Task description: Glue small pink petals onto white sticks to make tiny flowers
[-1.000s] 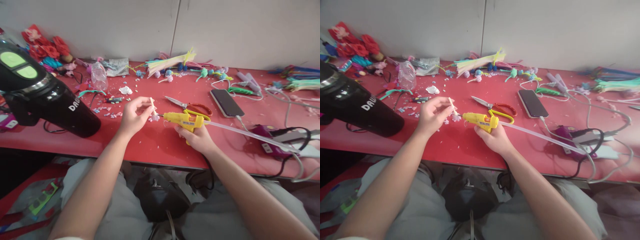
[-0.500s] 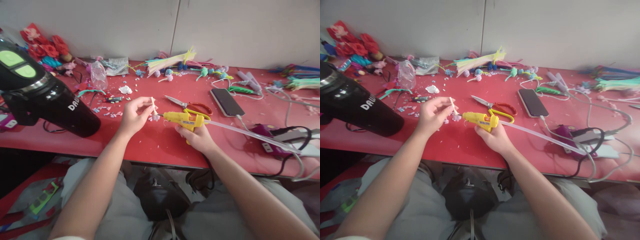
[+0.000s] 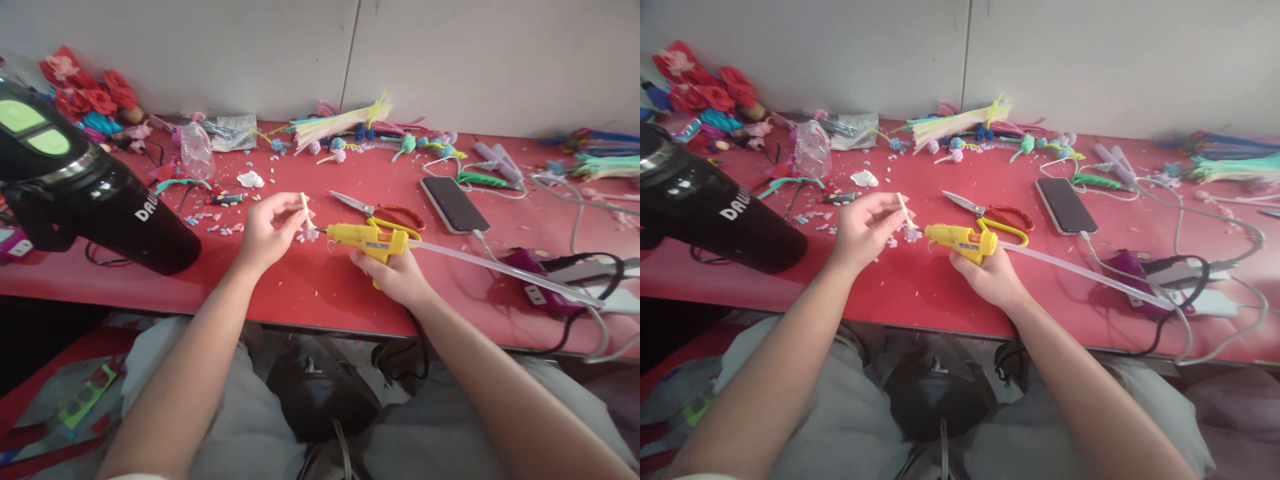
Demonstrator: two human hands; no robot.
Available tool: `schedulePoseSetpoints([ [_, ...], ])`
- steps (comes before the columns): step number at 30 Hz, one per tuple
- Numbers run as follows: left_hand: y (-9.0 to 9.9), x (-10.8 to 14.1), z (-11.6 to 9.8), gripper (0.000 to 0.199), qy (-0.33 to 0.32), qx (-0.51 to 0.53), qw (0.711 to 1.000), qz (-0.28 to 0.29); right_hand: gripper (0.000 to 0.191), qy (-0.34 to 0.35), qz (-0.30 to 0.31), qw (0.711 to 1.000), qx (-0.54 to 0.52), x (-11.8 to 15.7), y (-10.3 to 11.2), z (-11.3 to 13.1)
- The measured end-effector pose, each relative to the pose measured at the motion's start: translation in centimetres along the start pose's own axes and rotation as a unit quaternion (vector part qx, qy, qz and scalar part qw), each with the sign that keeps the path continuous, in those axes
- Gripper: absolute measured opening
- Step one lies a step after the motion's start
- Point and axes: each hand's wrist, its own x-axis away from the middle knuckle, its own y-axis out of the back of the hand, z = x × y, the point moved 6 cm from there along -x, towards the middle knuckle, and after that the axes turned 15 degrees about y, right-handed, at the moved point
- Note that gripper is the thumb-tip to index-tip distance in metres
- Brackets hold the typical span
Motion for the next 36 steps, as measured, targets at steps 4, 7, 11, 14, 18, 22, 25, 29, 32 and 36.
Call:
schedulePoseSetpoints([
  [4, 0.3, 0.0, -0.1, 0.017, -0.002, 0.016, 1.000, -0.013, 0.016, -0.012, 0.001, 1.000, 0.009, 0.2, 0.0, -0.3],
  [7, 0.9, -0.2, -0.3, 0.016, -0.005, 0.035, 0.999, -0.024, 0.021, -0.022, 0.007, 0.999, 0.022, 0.4, -0.1, -0.6],
  [11, 2.0, -0.7, -0.5, 0.019, -0.013, 0.039, 0.998, -0.038, 0.026, -0.023, 0.010, 0.997, 0.068, 0.3, 0.2, -0.3],
  [14, 2.6, -0.8, -0.5, 0.019, -0.024, 0.036, 0.998, -0.052, 0.032, -0.028, -0.005, 0.986, 0.165, -0.3, 1.3, -0.2],
  [18, 2.8, -0.8, -0.5, 0.018, -0.036, 0.049, 0.997, -0.047, 0.026, -0.039, -0.007, 0.960, 0.276, -1.5, 2.4, -1.1],
  [22, 2.7, -0.7, -0.7, 0.018, -0.028, 0.052, 0.997, -0.044, 0.031, -0.039, 0.011, 0.940, 0.339, -2.0, 2.5, -1.7],
  [25, 2.7, -0.8, -0.8, 0.017, -0.023, 0.047, 0.997, -0.049, 0.045, -0.042, -0.005, 0.924, 0.380, -1.4, 3.3, -0.7],
  [29, 3.0, -0.8, -0.9, 0.015, -0.019, 0.047, 0.997, -0.055, 0.048, -0.059, -0.020, 0.916, 0.396, 0.6, 4.4, 1.7],
  [32, 3.2, -0.9, -0.8, 0.014, -0.025, 0.050, 0.997, -0.055, 0.038, -0.005, 0.060, 0.956, 0.289, 1.2, 2.1, 3.1],
  [36, 3.5, -1.2, -0.5, 0.018, -0.022, 0.041, 0.997, -0.064, 0.017, 0.086, 0.136, 0.964, 0.211, -1.0, -3.1, 3.7],
])
